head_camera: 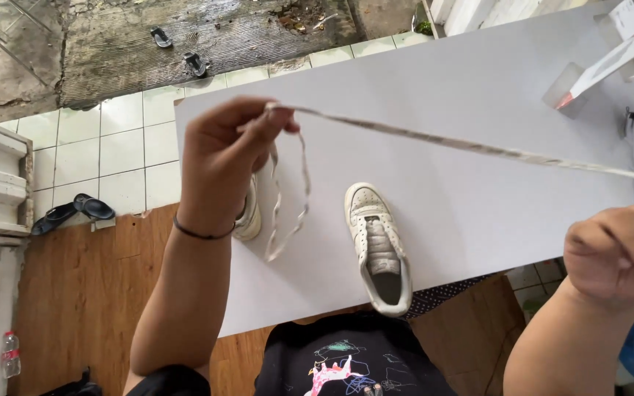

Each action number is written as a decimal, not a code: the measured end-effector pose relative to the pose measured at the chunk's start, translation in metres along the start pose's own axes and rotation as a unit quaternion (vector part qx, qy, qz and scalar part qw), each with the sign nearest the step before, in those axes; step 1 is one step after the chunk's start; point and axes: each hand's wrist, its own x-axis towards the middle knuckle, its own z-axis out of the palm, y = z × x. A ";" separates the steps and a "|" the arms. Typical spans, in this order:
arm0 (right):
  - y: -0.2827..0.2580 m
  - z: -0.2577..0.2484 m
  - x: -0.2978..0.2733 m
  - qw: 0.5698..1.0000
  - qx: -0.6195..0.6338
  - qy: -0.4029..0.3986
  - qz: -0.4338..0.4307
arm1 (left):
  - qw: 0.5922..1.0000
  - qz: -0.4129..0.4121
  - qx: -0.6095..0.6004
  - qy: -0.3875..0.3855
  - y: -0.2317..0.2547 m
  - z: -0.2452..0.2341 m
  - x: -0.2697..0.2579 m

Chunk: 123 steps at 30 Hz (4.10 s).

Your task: A person is threading white laces through the eyelets of a white sneaker on a white table.

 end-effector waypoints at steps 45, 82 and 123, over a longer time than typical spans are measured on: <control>0.237 -0.073 0.014 0.739 -0.557 0.082 0.370 | 0.905 -0.182 0.381 -0.042 -0.292 0.152 -0.092; 0.232 -0.074 0.022 0.726 -0.560 -0.062 0.395 | 0.899 -0.176 0.397 0.052 -0.291 0.164 -0.111; 0.280 -0.035 -0.009 0.599 -0.711 -0.020 0.368 | 0.959 -0.194 0.029 0.207 -0.225 0.106 -0.131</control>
